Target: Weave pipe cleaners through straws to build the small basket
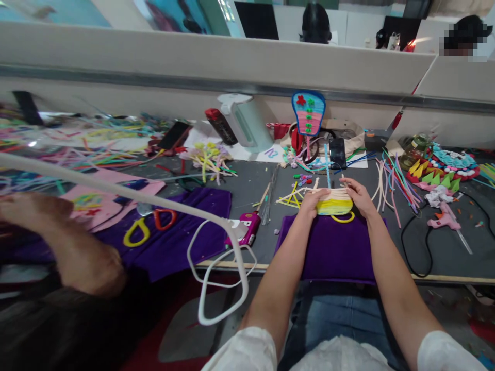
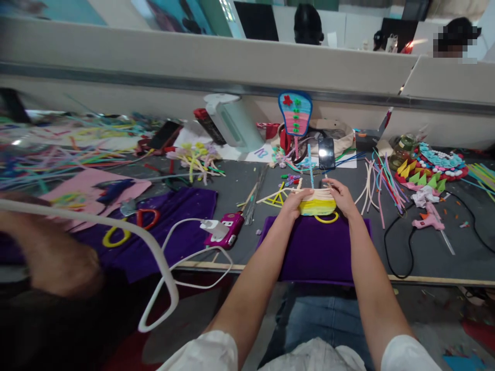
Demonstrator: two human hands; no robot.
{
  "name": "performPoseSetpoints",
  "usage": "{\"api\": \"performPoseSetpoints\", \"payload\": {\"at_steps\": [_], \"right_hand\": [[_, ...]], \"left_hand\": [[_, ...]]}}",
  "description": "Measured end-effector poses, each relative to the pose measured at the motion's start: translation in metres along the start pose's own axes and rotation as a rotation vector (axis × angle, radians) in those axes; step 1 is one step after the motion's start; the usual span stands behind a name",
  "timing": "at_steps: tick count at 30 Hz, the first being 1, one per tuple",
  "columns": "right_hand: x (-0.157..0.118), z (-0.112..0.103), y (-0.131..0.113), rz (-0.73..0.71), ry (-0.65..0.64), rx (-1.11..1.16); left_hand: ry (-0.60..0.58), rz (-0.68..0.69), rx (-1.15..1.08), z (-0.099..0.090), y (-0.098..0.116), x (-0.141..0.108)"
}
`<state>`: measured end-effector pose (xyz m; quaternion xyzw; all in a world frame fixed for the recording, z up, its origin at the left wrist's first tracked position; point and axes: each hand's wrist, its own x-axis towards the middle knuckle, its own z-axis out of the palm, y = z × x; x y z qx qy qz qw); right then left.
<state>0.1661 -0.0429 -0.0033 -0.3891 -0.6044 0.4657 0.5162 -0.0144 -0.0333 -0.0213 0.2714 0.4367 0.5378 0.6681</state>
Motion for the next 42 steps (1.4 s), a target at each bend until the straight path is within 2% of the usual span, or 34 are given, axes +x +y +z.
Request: {"api": "performPoseSetpoints", "payload": {"at_steps": [6,12,16,20,26,31,38,42], "right_hand": [[0.002,-0.004,0.007,-0.147,-0.011,-0.362],[-0.002,-0.005,-0.002,-0.150,0.001,-0.423],[-0.002,-0.005,-0.004,-0.128,0.069,-0.353],[0.000,-0.003,-0.001,-0.113,0.218,-0.249],[0.002,0.001,0.003,0.153,0.322,0.142],[0.004,0.003,0.006,0.314,0.352,0.402],[0.006,0.005,0.009,0.353,0.396,0.483],[0.007,0.001,0.012,0.392,0.364,0.522]], "left_hand": [[0.009,0.000,0.009,0.002,0.003,-0.005],[0.003,0.008,0.005,0.003,0.003,-0.006],[0.027,0.009,0.003,0.002,0.001,-0.003],[0.039,0.014,-0.011,0.001,-0.001,-0.001],[0.048,0.030,-0.014,0.000,-0.002,0.001],[0.025,0.040,0.014,0.001,-0.001,-0.002],[0.021,0.069,0.047,0.003,0.001,-0.005],[0.024,0.065,0.046,0.004,0.001,-0.006]]}}
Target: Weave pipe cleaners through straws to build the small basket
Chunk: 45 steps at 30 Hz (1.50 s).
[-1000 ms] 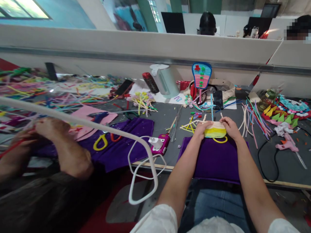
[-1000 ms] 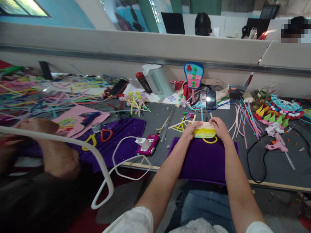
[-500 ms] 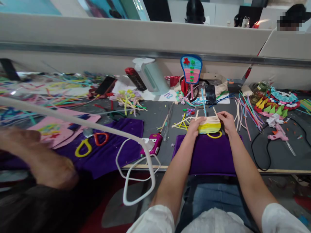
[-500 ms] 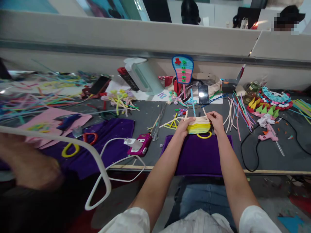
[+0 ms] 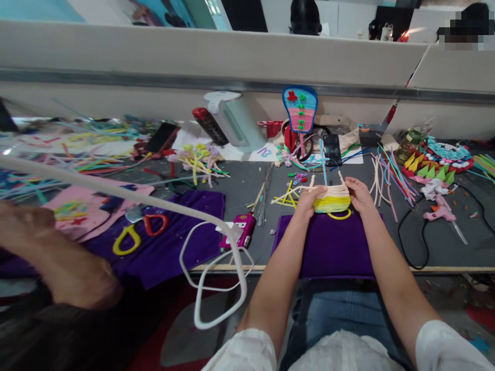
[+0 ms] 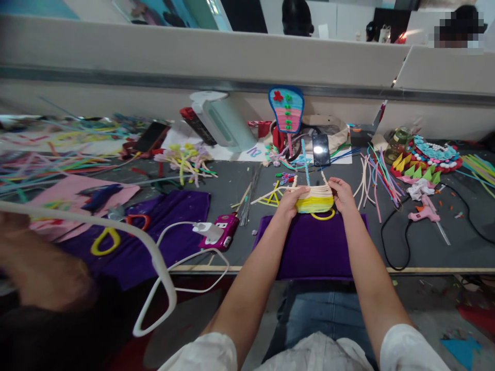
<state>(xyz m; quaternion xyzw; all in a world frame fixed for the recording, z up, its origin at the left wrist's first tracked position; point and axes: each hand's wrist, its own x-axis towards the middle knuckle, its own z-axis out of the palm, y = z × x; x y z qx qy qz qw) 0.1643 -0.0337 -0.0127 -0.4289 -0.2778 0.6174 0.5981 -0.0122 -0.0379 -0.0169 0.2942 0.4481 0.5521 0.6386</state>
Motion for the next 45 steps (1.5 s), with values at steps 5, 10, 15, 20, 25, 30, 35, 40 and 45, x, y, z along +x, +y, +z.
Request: {"api": "performPoseSetpoints", "payload": {"at_steps": [5,10,15,20,25,30,35,40,45], "right_hand": [[0.000,0.000,-0.001,0.061,0.038,0.035],[-0.006,0.006,-0.001,-0.194,0.115,-0.222],[-0.012,0.005,-0.003,-0.545,0.199,-0.651],[-0.014,0.005,-0.002,-0.587,0.171,-0.689],[-0.011,0.005,0.000,-0.553,0.151,-0.681],[-0.009,0.006,0.001,-0.515,0.122,-0.664],[-0.009,0.008,-0.003,-0.310,0.040,-0.414],[-0.013,0.003,-0.013,0.011,-0.155,-0.177],[-0.015,-0.001,-0.019,-0.042,-0.165,-0.247]], "left_hand": [[-0.045,-0.032,-0.004,0.001,-0.001,-0.001],[0.016,-0.027,-0.035,0.001,0.001,0.000],[0.040,-0.025,-0.047,0.001,0.002,0.001],[0.023,-0.019,-0.047,0.001,0.001,0.001],[0.018,-0.012,-0.040,0.001,0.002,0.000],[0.001,-0.005,-0.021,0.002,0.002,0.000],[-0.045,-0.017,-0.037,0.001,0.000,0.000],[-0.098,-0.072,-0.030,-0.001,-0.001,0.001],[-0.106,-0.100,-0.032,-0.002,-0.002,0.002]]}}
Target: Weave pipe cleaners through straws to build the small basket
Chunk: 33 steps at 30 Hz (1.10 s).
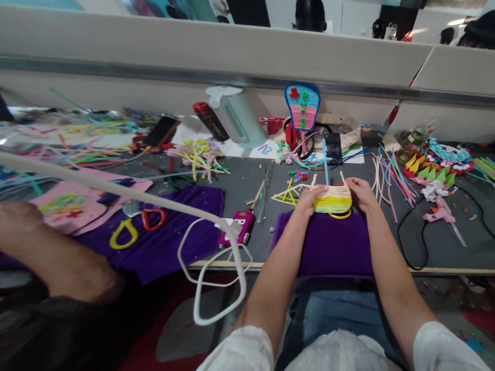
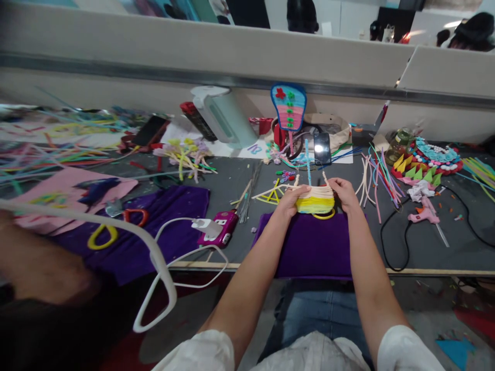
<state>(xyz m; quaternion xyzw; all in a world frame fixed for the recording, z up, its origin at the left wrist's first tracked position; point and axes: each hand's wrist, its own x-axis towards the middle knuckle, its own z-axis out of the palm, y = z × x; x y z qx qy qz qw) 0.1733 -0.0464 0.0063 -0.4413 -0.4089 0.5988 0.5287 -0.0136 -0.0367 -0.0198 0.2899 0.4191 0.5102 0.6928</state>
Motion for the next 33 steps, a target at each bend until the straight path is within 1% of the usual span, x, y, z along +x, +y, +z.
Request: {"api": "performPoseSetpoints", "payload": {"at_steps": [3,5,8,10,12,14,17,19,21,23,25,28,30,33], "right_hand": [[0.001,-0.002,0.001,-0.107,0.021,-0.147],[0.003,-0.003,0.003,-0.155,0.027,-0.233],[0.005,-0.006,0.006,-0.183,0.018,-0.300],[0.005,-0.008,0.006,-0.179,-0.012,-0.312],[0.002,-0.009,0.004,-0.147,-0.058,-0.295],[-0.001,-0.009,0.000,-0.077,-0.107,-0.240],[-0.006,-0.008,-0.006,0.064,-0.179,-0.109],[-0.008,-0.007,-0.007,0.129,-0.237,-0.003],[-0.007,-0.007,-0.006,0.155,-0.286,0.100],[-0.005,-0.005,-0.003,0.155,-0.305,0.162],[-0.002,-0.004,0.000,0.144,-0.279,0.153],[0.000,-0.001,0.003,0.072,-0.180,0.021],[0.001,0.001,0.003,-0.050,-0.091,-0.123],[0.002,0.003,0.002,-0.278,0.058,-0.397]], "left_hand": [[0.028,0.010,0.001,-0.001,-0.001,0.001],[0.026,0.013,0.012,-0.001,-0.001,0.002],[0.000,0.009,0.027,-0.001,-0.002,0.002],[-0.009,0.008,0.033,-0.001,-0.002,0.001],[-0.015,0.004,0.039,-0.001,-0.002,0.000],[-0.015,0.001,0.046,0.001,-0.001,-0.002],[-0.017,-0.009,0.061,0.003,0.002,-0.006],[-0.043,-0.025,0.060,0.005,0.004,-0.009],[-0.085,-0.041,0.043,0.006,0.004,-0.010],[-0.099,-0.042,0.028,0.006,0.004,-0.009],[-0.071,-0.028,0.026,0.005,0.003,-0.007],[-0.009,0.005,0.031,0.003,0.002,-0.004],[0.016,0.026,0.031,0.004,0.002,-0.003],[0.055,0.064,0.033,0.006,0.002,-0.004]]}}
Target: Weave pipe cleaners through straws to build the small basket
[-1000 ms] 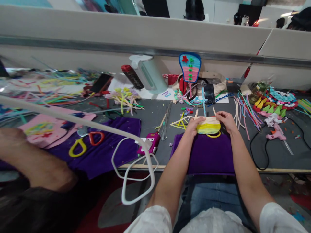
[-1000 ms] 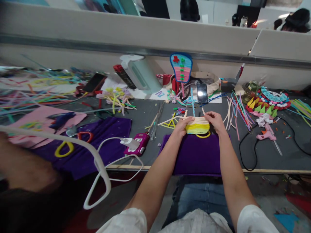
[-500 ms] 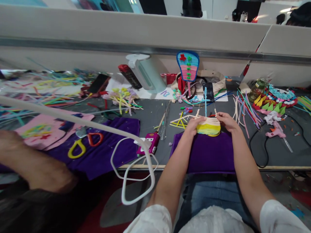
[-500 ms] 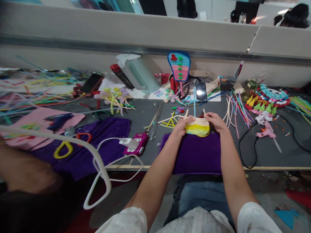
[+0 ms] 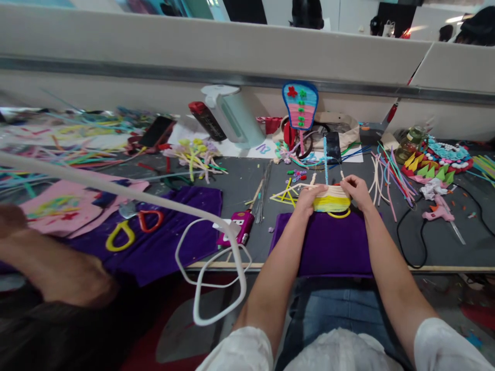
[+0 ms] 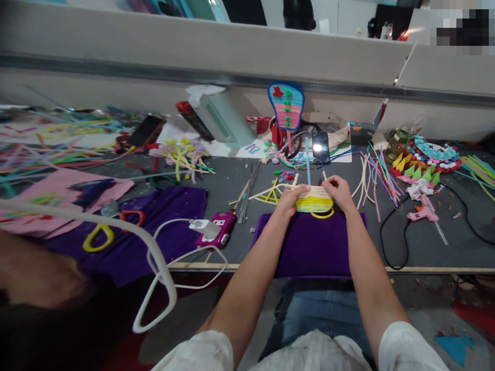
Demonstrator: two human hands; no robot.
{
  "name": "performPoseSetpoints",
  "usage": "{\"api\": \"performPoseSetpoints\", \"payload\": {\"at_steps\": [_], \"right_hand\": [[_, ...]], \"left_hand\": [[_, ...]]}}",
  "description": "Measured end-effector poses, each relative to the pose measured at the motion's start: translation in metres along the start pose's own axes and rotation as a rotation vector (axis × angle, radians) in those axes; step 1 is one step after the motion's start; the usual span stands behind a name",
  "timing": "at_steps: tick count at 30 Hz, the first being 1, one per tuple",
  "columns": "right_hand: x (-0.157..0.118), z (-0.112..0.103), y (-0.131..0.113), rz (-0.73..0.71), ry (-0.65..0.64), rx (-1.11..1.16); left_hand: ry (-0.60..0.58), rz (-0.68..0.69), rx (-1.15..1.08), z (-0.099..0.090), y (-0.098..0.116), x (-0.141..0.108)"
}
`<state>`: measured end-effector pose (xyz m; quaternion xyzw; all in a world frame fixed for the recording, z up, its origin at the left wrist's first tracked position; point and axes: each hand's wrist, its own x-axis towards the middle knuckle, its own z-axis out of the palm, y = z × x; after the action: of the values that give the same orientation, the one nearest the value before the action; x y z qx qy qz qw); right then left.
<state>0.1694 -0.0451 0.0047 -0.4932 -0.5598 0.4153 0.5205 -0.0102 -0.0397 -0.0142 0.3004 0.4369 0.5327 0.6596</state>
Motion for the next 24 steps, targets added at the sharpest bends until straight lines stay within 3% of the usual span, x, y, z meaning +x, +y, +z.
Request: {"api": "performPoseSetpoints", "payload": {"at_steps": [5,8,18,21,24], "right_hand": [[-0.003,0.000,-0.003,-0.259,0.163,-0.440],[-0.003,-0.001,-0.003,-0.253,0.173,-0.472],[0.001,-0.010,-0.002,0.296,-0.044,0.380],[0.000,-0.010,-0.002,0.375,-0.110,0.491],[0.000,-0.009,0.000,0.392,-0.083,0.505]], "left_hand": [[0.029,0.042,0.004,0.004,0.000,-0.002],[0.038,0.045,0.003,0.004,-0.001,-0.002],[-0.086,-0.071,-0.013,0.000,0.002,-0.002],[-0.103,-0.086,-0.014,0.000,0.003,-0.003],[-0.106,-0.088,-0.019,-0.001,0.003,-0.003]]}}
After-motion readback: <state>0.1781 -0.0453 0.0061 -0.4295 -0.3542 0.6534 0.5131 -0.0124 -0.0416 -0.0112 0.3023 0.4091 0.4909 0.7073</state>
